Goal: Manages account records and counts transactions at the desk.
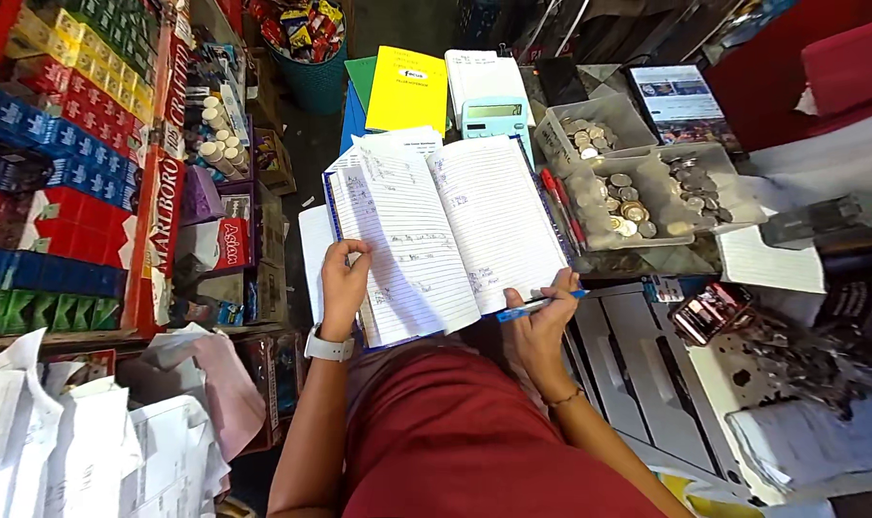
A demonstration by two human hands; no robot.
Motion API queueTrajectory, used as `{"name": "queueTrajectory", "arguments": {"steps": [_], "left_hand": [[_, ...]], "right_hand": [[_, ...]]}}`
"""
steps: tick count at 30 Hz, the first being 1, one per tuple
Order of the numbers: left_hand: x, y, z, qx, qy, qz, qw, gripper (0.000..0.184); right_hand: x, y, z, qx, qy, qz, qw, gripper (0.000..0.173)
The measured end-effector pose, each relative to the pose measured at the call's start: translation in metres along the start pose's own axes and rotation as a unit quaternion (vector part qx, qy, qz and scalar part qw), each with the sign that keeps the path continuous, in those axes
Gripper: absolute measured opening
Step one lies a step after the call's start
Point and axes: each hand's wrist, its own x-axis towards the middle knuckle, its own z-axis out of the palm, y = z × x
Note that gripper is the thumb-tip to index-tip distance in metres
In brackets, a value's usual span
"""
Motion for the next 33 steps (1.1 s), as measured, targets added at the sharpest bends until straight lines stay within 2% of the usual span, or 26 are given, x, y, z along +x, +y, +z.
{"name": "queueTrajectory", "arguments": {"steps": [4,5,12,17,19,23,26,30,31,32,33], "left_hand": [[-0.003,0.009,0.000,-0.019,0.008,-0.047,0.999,0.046],[-0.003,0.010,0.000,-0.018,0.009,-0.046,0.999,0.049],[0.002,0.018,-0.001,0.052,-0.001,0.003,0.999,0.031],[-0.001,0.031,0.001,0.010,0.017,0.120,0.993,0.026],[0.000,0.038,-0.003,0.004,0.018,0.149,0.989,0.026],[0.019,0.043,-0.017,0.020,-0.008,0.181,0.983,0.026],[0.054,0.034,-0.017,0.006,-0.024,0.147,0.989,0.021],[0.076,0.026,-0.023,0.091,-0.055,0.040,0.993,0.020],[0.073,0.032,-0.023,0.137,-0.052,0.027,0.989,0.028],[0.065,0.041,-0.020,0.201,-0.046,0.027,0.978,0.044],[0.053,0.047,-0.014,0.272,-0.036,0.054,0.960,0.058]], "right_hand": [[-0.003,0.003,0.005,-0.039,0.010,-0.019,0.999,0.061],[-0.003,0.004,0.005,-0.038,0.011,-0.020,0.999,0.060],[-0.003,0.005,0.005,-0.054,0.004,-0.029,0.998,0.062],[-0.003,0.003,0.002,-0.020,0.008,-0.009,1.000,0.062],[-0.002,0.001,0.001,0.001,0.003,0.017,1.000,0.064],[0.003,-0.003,-0.002,-0.012,-0.017,0.021,1.000,0.054],[0.007,-0.006,-0.002,-0.024,-0.026,0.005,0.999,0.052],[0.012,-0.007,-0.004,-0.031,-0.026,-0.006,0.999,0.049],[0.013,-0.008,-0.005,-0.033,-0.028,-0.007,0.999,0.049],[0.014,-0.010,-0.007,-0.034,-0.034,-0.003,0.999,0.050],[0.016,-0.012,-0.010,-0.035,-0.044,0.003,0.998,0.051]]}}
